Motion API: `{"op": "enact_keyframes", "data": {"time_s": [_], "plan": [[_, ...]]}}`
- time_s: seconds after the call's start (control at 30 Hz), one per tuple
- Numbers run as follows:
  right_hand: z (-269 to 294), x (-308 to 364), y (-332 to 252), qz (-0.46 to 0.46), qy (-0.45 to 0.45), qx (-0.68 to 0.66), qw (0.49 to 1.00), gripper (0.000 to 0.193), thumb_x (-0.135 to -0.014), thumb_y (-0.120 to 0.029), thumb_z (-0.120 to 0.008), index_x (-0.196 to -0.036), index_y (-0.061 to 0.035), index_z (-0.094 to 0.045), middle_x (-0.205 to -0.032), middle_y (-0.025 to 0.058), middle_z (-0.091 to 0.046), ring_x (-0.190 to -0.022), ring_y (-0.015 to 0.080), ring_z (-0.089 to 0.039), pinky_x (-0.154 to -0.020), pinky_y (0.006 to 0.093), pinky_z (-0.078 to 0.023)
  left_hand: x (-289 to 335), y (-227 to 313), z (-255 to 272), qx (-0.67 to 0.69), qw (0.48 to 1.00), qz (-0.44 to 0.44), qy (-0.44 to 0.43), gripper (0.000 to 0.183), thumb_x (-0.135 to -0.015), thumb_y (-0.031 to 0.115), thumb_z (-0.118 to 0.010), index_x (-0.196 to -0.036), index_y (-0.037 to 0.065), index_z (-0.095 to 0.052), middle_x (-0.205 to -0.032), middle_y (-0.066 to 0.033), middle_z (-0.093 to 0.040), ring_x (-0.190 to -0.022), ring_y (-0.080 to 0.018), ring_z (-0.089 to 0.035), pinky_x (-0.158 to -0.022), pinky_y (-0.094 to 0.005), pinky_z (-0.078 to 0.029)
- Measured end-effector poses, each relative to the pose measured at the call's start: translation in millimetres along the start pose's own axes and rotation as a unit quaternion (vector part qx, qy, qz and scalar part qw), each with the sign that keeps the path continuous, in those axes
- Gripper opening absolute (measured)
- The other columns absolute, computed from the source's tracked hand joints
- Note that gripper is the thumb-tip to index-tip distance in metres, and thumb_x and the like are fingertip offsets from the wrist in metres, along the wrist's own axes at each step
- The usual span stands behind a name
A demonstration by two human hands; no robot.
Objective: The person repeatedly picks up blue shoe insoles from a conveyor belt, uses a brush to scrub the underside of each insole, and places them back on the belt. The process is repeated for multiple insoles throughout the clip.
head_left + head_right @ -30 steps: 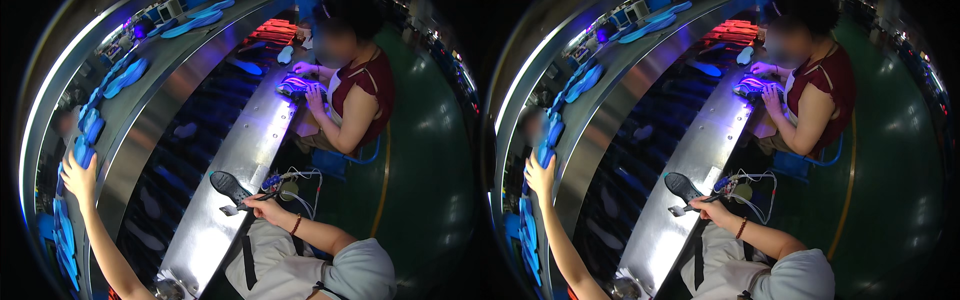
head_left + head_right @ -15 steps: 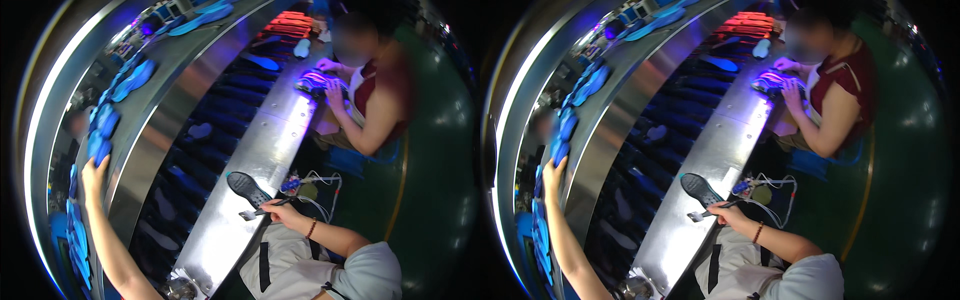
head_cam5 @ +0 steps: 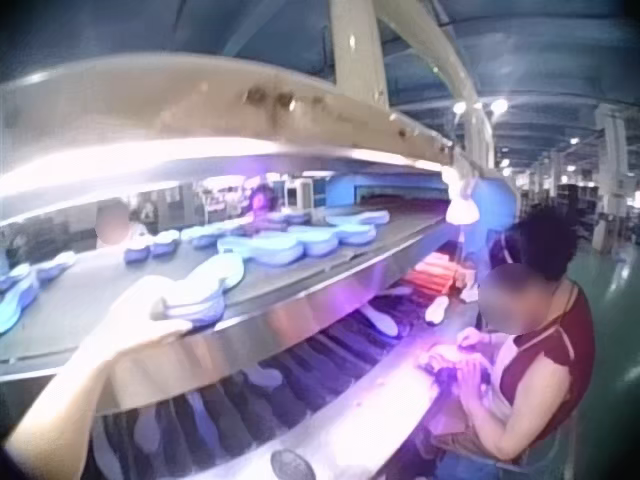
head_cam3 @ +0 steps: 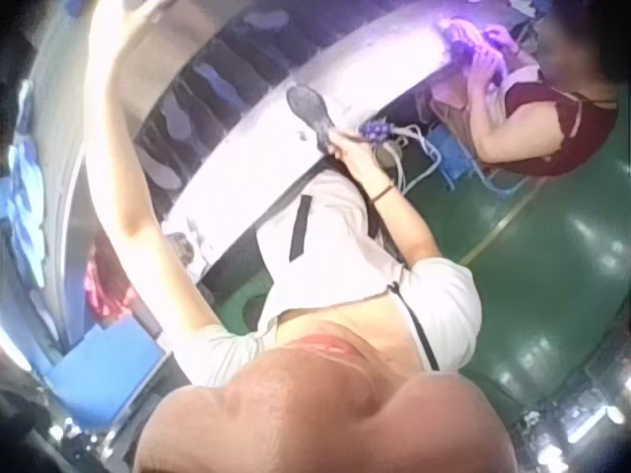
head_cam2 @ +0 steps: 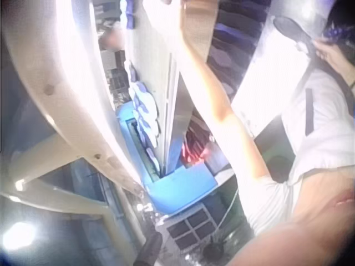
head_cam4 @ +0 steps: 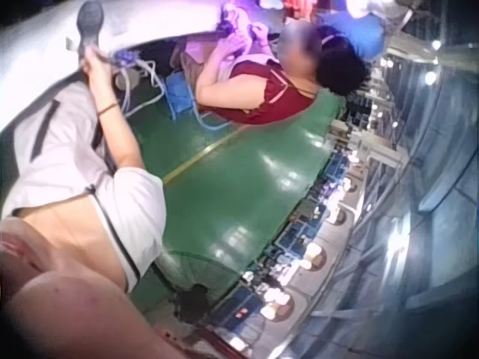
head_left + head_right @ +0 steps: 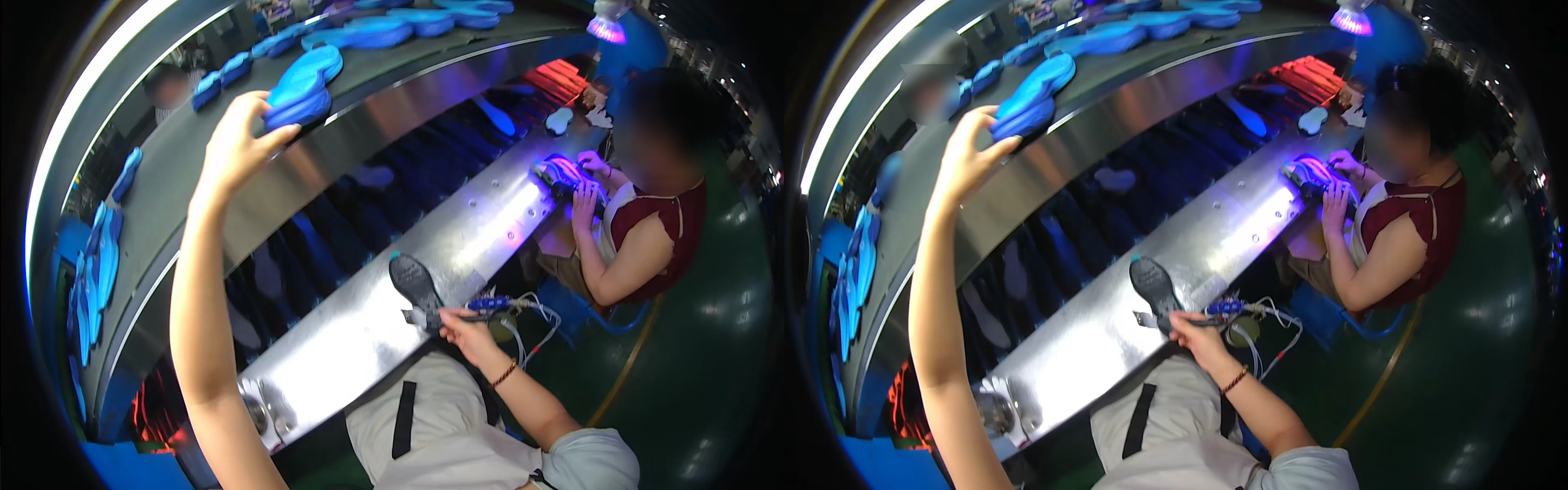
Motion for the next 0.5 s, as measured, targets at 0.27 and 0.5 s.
{"op": "enact_keyframes", "data": {"time_s": [0.27, 0.5], "plan": [[-7.6, 2.4, -22.5, 0.033, -0.013, 0.024, 0.999, 0.025, -0.084, -0.002, -0.064, -0.108, 0.0023, -0.06, -0.093, 0.0087, -0.066, -0.083, 0.0151, -0.064, -0.069, 0.0226, -0.05, 163.8, 56.5, 31.1, 0.616, 0.617, 0.326, 0.364, 0.033, -0.088, 0.024, -0.051, -0.113, 0.003, -0.053, -0.111, -0.014, -0.06, -0.104, -0.0284, -0.059, -0.088, -0.0456, -0.05], [-19.7, -6.5, -42.0, 0.079, 0.0, -0.022, 0.997, 0.018, -0.082, -0.002, -0.064, -0.1, 0.0023, -0.062, -0.091, 0.0084, -0.064, -0.081, 0.0161, -0.061, -0.076, 0.0274, -0.051, 350.5, 75.6, -45.4, 0.864, 0.425, 0.242, 0.123, 0.081, -0.076, 0.05, -0.059, -0.134, -0.001, -0.036, -0.131, -0.0213, -0.045, -0.116, -0.0389, -0.051, -0.098, -0.0569, -0.039]]}}
Point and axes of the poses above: each hand's wrist, its own x-axis away from the middle knuckle, its own z-axis out of the back of the hand, y = z × x, the point moved 3 cm from there along -x, towards the middle knuckle
